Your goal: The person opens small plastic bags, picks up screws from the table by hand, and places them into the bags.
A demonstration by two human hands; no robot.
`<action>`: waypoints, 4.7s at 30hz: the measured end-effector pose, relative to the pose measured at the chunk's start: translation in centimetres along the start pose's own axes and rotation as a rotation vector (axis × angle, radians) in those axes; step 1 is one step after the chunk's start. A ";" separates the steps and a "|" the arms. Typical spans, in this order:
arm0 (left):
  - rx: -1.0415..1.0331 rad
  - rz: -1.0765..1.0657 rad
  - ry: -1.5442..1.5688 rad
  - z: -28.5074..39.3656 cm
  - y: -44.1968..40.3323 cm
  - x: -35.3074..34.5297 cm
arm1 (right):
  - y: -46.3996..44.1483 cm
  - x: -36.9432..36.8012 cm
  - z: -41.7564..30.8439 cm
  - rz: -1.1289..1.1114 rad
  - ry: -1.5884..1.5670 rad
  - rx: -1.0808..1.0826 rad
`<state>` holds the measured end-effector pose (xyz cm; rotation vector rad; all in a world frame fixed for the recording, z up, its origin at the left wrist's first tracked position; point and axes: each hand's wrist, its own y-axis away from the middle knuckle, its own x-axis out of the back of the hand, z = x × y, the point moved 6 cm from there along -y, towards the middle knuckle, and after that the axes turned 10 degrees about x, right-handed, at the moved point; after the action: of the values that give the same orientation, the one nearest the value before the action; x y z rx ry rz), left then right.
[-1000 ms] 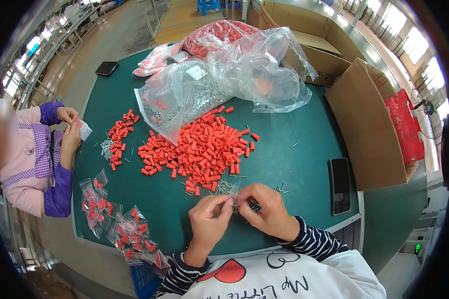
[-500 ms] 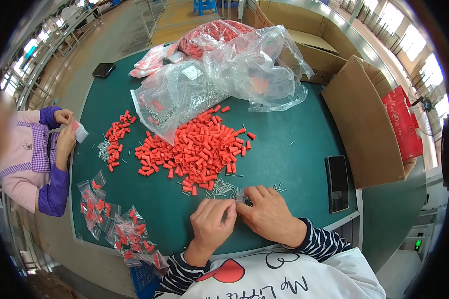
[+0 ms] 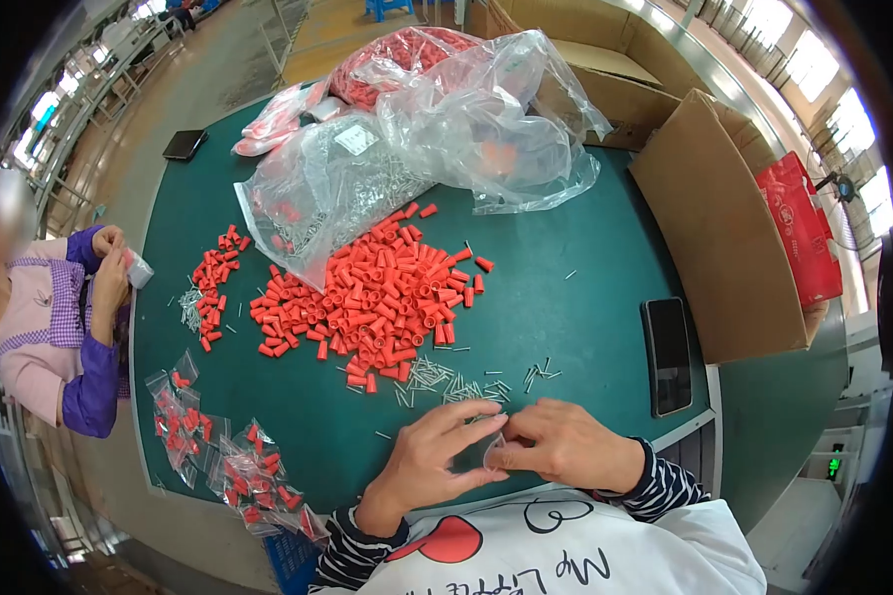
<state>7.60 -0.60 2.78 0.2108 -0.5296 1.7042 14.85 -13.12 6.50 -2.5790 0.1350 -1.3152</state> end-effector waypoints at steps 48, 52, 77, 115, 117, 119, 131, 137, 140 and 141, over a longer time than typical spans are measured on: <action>0.221 0.312 0.037 -2.1 0.9 1.0 | -1.7 3.3 5.1 0.258 -0.274 -0.135; 0.203 0.332 0.030 -2.2 1.0 1.1 | -3.1 2.1 3.7 0.402 -0.440 -0.088; 0.222 0.426 0.052 -3.0 1.2 1.9 | -7.9 -1.4 9.2 0.063 0.130 -0.084; 0.121 0.288 0.251 -1.1 0.8 2.1 | -4.1 -1.3 5.5 0.204 -0.646 -0.186; 0.145 0.341 0.235 -1.3 0.9 2.5 | -4.0 -1.6 5.6 0.248 -0.657 -0.250; 0.229 0.416 0.386 -2.7 1.4 2.2 | -3.8 -1.6 5.6 0.287 -0.639 -0.269; 0.319 0.414 0.617 -3.8 1.9 1.9 | -3.9 -1.0 5.1 0.407 -0.596 -0.191; 0.400 0.395 0.615 -3.7 1.6 2.3 | -3.2 -1.4 6.0 0.446 -0.664 -0.274; 0.391 0.428 0.615 -3.9 1.8 2.3 | -3.2 -1.5 6.0 0.423 -0.655 -0.328; 0.370 0.425 0.582 -3.9 1.8 2.3 | -3.2 -1.6 6.1 0.411 -0.634 -0.337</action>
<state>6.00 3.02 -0.10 -0.1505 0.1935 2.1540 18.71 -8.69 2.62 -2.8818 0.7668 -0.3266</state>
